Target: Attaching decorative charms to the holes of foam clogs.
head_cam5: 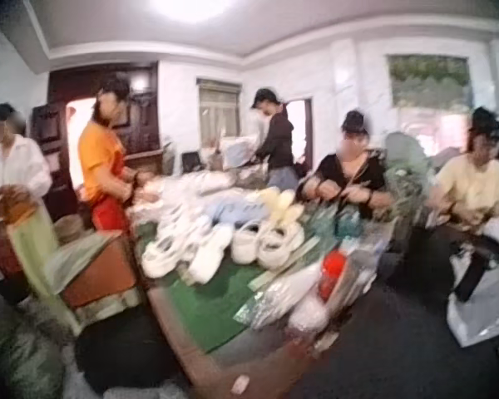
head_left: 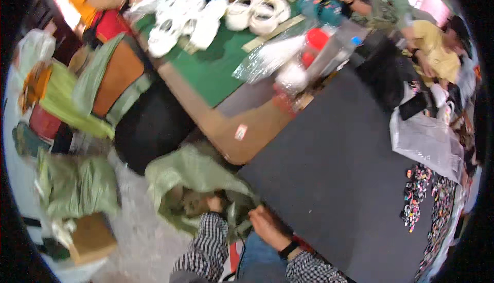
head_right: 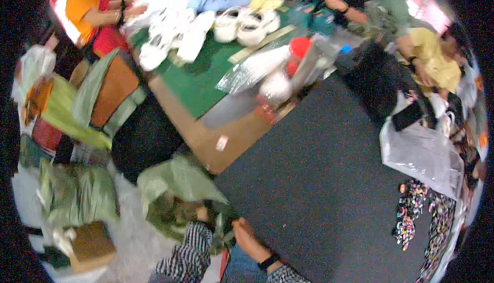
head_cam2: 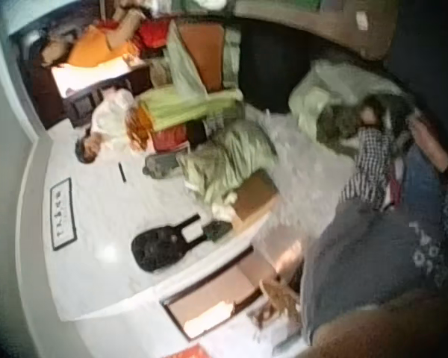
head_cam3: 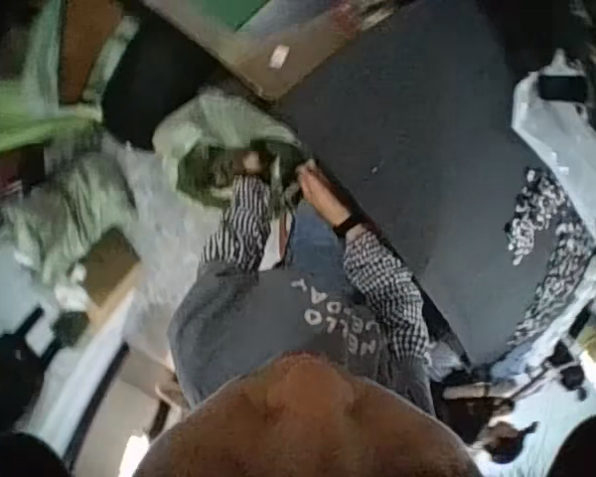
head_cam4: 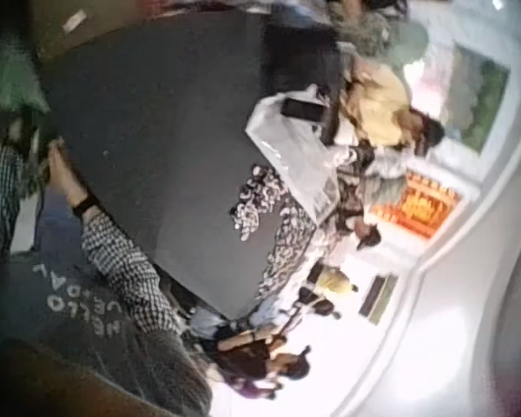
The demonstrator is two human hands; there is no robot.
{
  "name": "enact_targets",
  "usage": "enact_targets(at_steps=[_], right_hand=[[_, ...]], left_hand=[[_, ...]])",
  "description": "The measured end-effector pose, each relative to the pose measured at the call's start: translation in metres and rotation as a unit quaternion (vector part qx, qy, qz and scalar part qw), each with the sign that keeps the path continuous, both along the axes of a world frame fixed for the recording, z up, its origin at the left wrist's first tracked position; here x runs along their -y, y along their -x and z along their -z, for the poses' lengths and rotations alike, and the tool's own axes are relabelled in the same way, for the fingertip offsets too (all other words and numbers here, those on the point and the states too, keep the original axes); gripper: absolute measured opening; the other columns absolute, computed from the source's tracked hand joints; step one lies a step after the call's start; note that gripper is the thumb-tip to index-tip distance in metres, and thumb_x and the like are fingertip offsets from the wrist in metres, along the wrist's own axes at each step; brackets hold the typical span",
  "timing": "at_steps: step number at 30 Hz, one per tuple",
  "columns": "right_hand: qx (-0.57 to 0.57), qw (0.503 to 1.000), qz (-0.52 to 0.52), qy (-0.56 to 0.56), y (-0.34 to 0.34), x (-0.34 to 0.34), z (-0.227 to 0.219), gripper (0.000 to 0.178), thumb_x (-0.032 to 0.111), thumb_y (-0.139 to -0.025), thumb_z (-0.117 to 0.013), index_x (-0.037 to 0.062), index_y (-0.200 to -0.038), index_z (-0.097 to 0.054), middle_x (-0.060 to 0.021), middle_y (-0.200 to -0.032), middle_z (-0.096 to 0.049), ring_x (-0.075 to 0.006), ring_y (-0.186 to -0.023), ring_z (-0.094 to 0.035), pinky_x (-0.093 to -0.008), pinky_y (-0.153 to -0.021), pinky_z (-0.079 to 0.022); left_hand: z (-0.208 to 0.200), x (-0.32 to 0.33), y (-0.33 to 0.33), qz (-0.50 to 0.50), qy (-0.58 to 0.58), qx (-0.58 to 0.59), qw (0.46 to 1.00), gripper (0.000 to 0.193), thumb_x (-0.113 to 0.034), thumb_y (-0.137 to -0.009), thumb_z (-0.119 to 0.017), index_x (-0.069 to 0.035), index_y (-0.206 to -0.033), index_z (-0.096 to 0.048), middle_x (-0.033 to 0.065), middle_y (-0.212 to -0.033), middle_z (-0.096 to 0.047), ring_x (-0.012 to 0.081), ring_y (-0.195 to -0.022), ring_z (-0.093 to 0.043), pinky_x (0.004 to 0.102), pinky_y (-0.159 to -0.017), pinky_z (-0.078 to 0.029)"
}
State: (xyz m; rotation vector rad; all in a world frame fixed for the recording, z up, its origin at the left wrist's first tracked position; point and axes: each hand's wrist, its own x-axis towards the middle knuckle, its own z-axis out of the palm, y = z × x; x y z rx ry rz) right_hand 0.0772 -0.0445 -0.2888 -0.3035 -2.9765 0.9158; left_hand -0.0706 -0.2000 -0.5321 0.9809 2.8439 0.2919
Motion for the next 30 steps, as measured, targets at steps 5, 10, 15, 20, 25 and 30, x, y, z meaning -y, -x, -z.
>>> enact_targets(at_steps=[5,10,15,20,25,30], right_hand=[[-0.033,0.988,-0.023,0.146,0.033,0.034,-0.045,0.015,0.010,-0.089,-0.057,0.0030,-0.101,-0.063,-0.0145,-0.092,-0.056,-0.0336,-0.088,-0.058,-0.0406,-0.077,-0.047],[0.048,0.993,0.032,0.107,0.021,0.018,-0.017,0.016,0.012,-0.090,-0.057,0.0038,-0.102,-0.063,-0.0121,-0.091,-0.055,-0.0314,-0.086,-0.057,-0.0405,-0.076,-0.046],[-0.064,0.996,-0.007,0.062,0.021,0.019,-0.019,0.022,0.013,-0.089,-0.058,0.0051,-0.109,-0.061,-0.0116,-0.090,-0.055,-0.0311,-0.085,-0.057,-0.0417,-0.076,-0.047],[-0.078,0.993,0.010,0.088,0.029,0.033,0.002,0.032,0.014,-0.088,-0.059,0.0052,-0.119,-0.057,-0.0139,-0.102,-0.060,-0.0325,-0.095,-0.058,-0.0417,-0.082,-0.047],[-0.028,0.999,0.010,0.030,0.024,0.011,-0.021,0.052,0.017,-0.087,-0.059,0.0016,-0.134,-0.044,-0.0256,-0.124,-0.055,-0.0398,-0.110,-0.055,-0.0470,-0.096,-0.042],[-0.015,1.000,0.024,-0.013,0.030,0.016,-0.006,0.056,0.020,-0.086,-0.061,-0.0033,-0.133,-0.042,-0.0288,-0.124,-0.053,-0.0447,-0.116,-0.050,-0.0508,-0.100,-0.038]], left_hand=[[0.064,0.121,0.037,-0.034,0.046,0.045,0.997,0.048,-0.033,-0.088,-0.060,-0.008,-0.129,-0.054,0.0197,-0.110,-0.065,0.0364,-0.089,-0.063,0.0479,-0.076,-0.050],[0.065,0.069,0.028,-0.038,-0.109,0.277,0.954,0.039,-0.023,-0.092,-0.057,-0.002,-0.125,-0.055,0.0186,-0.110,-0.065,0.0318,-0.095,-0.060,0.0411,-0.079,-0.051],[0.037,0.064,0.061,-0.124,-0.321,0.426,0.837,0.035,-0.023,-0.095,-0.052,0.000,-0.122,-0.057,0.0168,-0.113,-0.064,0.0278,-0.099,-0.060,0.0397,-0.081,-0.052],[0.011,0.094,0.083,-0.338,-0.472,0.666,0.468,0.037,-0.027,-0.098,-0.044,0.003,-0.113,-0.060,0.0147,-0.108,-0.067,0.0260,-0.089,-0.066,0.0413,-0.078,-0.057],[-0.084,0.053,0.044,-0.234,-0.488,0.593,0.596,0.042,-0.033,-0.096,-0.044,0.003,-0.111,-0.060,0.0174,-0.106,-0.066,0.0303,-0.092,-0.066,0.0445,-0.080,-0.057],[-0.108,0.074,0.032,-0.256,-0.525,0.607,0.539,0.051,-0.043,-0.094,-0.049,0.000,-0.122,-0.056,0.0124,-0.117,-0.063,0.0234,-0.103,-0.063,0.0390,-0.088,-0.051]])
